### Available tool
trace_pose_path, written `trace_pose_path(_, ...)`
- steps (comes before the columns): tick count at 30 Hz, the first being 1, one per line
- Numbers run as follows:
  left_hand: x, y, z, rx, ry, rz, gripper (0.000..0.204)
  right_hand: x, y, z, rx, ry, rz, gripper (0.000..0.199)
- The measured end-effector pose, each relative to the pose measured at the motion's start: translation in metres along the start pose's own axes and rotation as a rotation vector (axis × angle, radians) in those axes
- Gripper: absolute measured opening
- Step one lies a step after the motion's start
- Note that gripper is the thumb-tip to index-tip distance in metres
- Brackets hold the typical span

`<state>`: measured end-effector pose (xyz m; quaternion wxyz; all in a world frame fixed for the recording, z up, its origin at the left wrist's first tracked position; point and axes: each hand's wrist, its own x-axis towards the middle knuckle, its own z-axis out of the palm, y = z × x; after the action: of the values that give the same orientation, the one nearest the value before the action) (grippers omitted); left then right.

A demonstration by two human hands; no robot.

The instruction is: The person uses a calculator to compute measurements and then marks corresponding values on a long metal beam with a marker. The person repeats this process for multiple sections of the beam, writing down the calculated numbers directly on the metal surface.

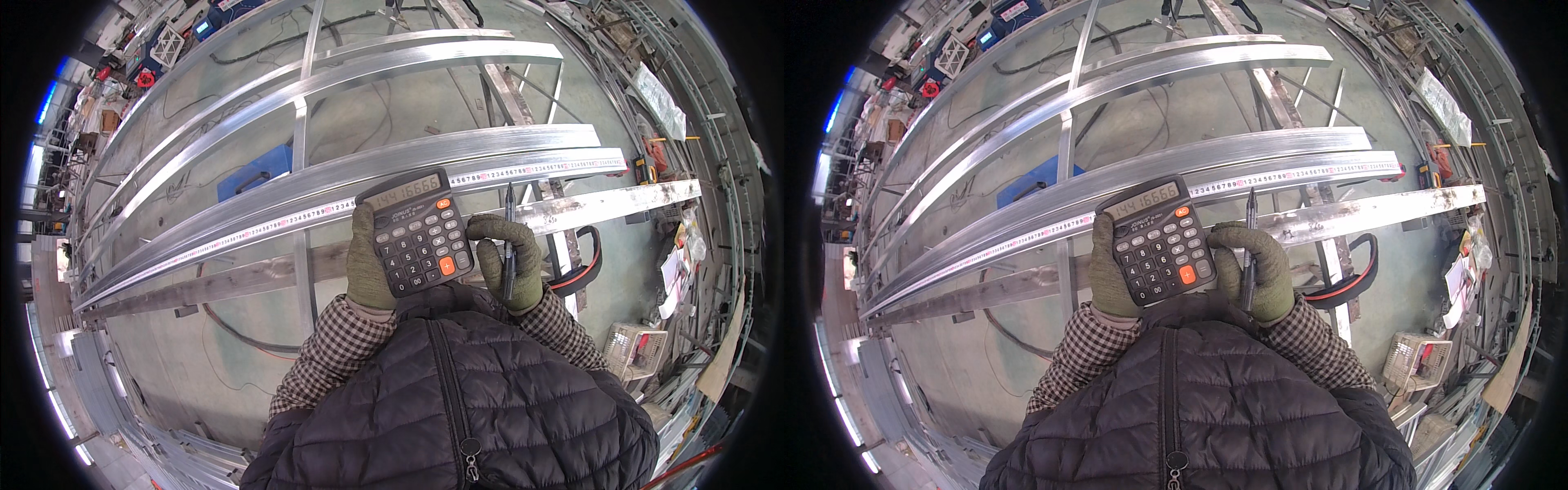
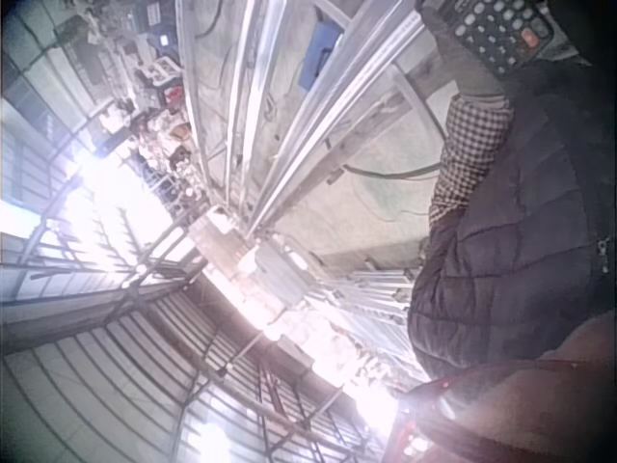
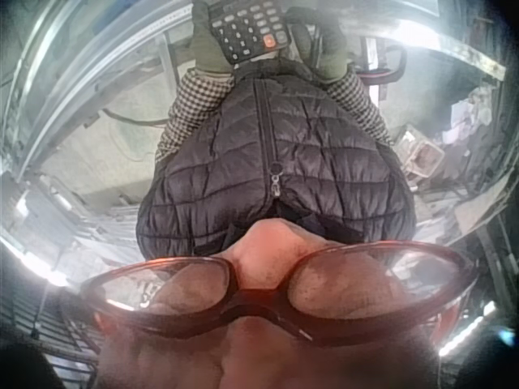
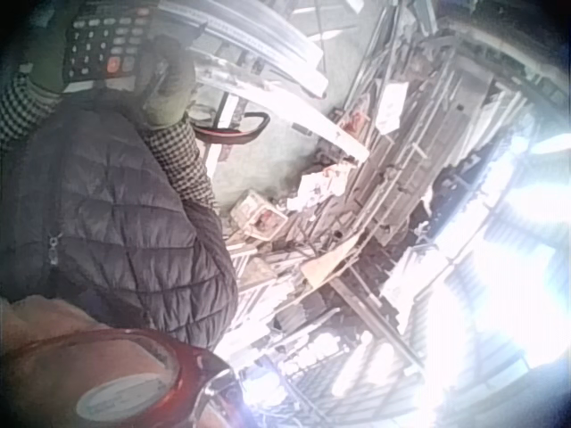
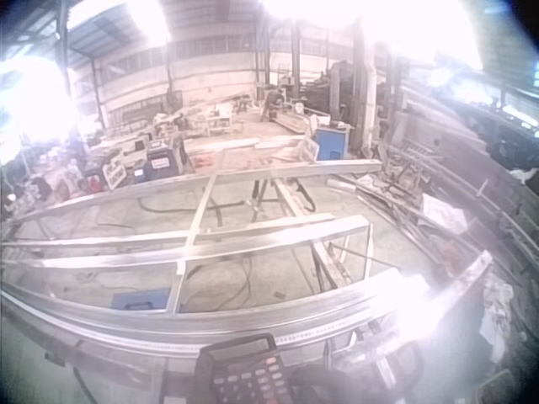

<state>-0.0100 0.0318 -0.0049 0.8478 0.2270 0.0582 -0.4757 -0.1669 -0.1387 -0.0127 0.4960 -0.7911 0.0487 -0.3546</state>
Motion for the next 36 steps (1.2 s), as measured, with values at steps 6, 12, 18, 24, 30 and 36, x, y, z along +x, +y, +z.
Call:
trace_pose_path(6, -0.002, 0.005, -0.004, -0.03, -0.035, -0.013, 0.074, -0.001, -0.005, 0.007, 0.0, 0.018, 0.023, 0.024)
trace_pose_path(12, -0.006, 0.015, -0.012, -0.003, -0.029, -0.029, 0.075, -0.004, -0.009, 0.017, -0.044, -0.024, 0.006, 0.025)
trace_pose_path(18, -0.015, 0.026, -0.021, -0.051, -0.083, -0.07, 0.074, -0.01, -0.013, 0.031, -0.096, -0.017, 0.01, 0.026)
trace_pose_path(24, -0.018, 0.028, -0.026, -0.023, -0.053, -0.065, 0.072, -0.015, -0.017, 0.038, -0.113, 0.02, 0.023, 0.024)
trace_pose_path(30, -0.016, 0.025, -0.028, -0.045, -0.044, -0.099, 0.071, -0.021, -0.02, 0.035, -0.137, -0.036, 0.061, 0.025)
trace_pose_path(36, -0.007, 0.02, -0.023, -0.021, -0.001, -0.05, 0.07, -0.01, -0.01, 0.026, -0.115, -0.056, 0.043, 0.025)
